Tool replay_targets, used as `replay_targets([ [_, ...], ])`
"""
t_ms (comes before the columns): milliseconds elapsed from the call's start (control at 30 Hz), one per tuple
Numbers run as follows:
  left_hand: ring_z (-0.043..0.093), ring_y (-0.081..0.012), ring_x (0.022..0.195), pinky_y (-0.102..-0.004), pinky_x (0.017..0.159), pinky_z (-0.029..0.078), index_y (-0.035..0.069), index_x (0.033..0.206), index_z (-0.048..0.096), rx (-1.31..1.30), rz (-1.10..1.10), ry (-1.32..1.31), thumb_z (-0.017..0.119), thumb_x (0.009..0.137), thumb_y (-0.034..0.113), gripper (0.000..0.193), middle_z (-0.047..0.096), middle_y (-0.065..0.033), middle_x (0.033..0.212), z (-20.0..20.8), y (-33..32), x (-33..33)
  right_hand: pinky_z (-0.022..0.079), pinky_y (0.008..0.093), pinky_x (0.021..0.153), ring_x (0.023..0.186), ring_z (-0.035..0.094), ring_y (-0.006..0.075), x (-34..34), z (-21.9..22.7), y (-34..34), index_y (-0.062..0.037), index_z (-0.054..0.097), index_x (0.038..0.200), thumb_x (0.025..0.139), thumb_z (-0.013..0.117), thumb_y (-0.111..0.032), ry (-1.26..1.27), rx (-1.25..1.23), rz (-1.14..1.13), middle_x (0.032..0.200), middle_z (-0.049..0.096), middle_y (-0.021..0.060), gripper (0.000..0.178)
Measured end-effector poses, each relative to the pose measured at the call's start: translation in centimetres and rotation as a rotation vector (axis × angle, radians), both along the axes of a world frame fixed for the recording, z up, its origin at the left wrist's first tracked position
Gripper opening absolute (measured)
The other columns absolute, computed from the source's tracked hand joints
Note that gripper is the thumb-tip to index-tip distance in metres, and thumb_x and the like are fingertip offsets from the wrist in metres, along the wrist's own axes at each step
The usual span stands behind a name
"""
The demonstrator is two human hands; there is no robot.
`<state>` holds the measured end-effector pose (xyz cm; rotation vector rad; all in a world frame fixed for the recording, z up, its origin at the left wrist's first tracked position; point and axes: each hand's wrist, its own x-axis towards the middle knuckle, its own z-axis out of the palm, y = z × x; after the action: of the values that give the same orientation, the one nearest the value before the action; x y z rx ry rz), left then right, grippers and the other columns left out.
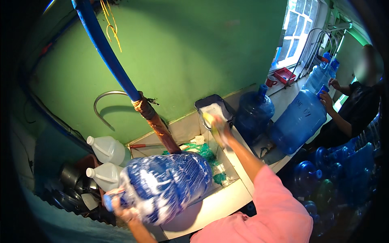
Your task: The person scrubs the interior of large blue water jugs with a long-handled brush, rinses them under a tap, and places them aside. The person repeats this process for multiple jugs in a room filled with similar containers.
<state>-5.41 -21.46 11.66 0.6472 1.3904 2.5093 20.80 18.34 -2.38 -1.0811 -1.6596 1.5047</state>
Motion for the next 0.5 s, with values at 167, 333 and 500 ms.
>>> replay_targets([
  [167,0.063,-0.017,0.086,-0.0328,0.084,0.051,0.007,0.1,0.064,-0.332,-0.027,0.198,0.076,0.078,0.004,0.025,0.068,-0.003,0.093,-10.9,8.7,2.7,0.029,0.0531,0.114,0.147,0.022,0.0379,-6.1,4.7,2.7,-0.0015,0.043,0.145,0.087,0.066,-0.055,-0.404,1.188,0.085,0.146,0.048,0.0208,0.082],
  [333,0.061,-0.0189,0.09,-0.034,0.083,0.051,0.006,0.108,0.06,-0.526,-0.285,0.381,0.09,0.068,0.015,0.051,0.063,-0.0047,0.098,-17.9,15.3,5.6,0.044,0.0373,0.101,0.119,0.056,0.0254,-13.2,2.3,-8.3,-0.0023,0.062,0.125,0.08,0.071,-0.062,-0.305,0.007,0.56,0.127,0.061,0.0166,0.075],
  [500,0.062,-0.0226,0.106,-0.0352,0.098,0.048,0.003,0.121,0.058,0.542,-0.259,-0.738,0.063,0.095,0.033,0.04,0.063,-0.0057,0.114,-21.8,17.6,6.0,0.052,0.0349,0.085,0.091,0.067,0.0209,-14.9,1.7,-14.0,-0.0061,0.068,0.101,0.085,0.07,-0.052,-0.446,0.092,0.475,0.099,0.071,0.0102,0.048],
])
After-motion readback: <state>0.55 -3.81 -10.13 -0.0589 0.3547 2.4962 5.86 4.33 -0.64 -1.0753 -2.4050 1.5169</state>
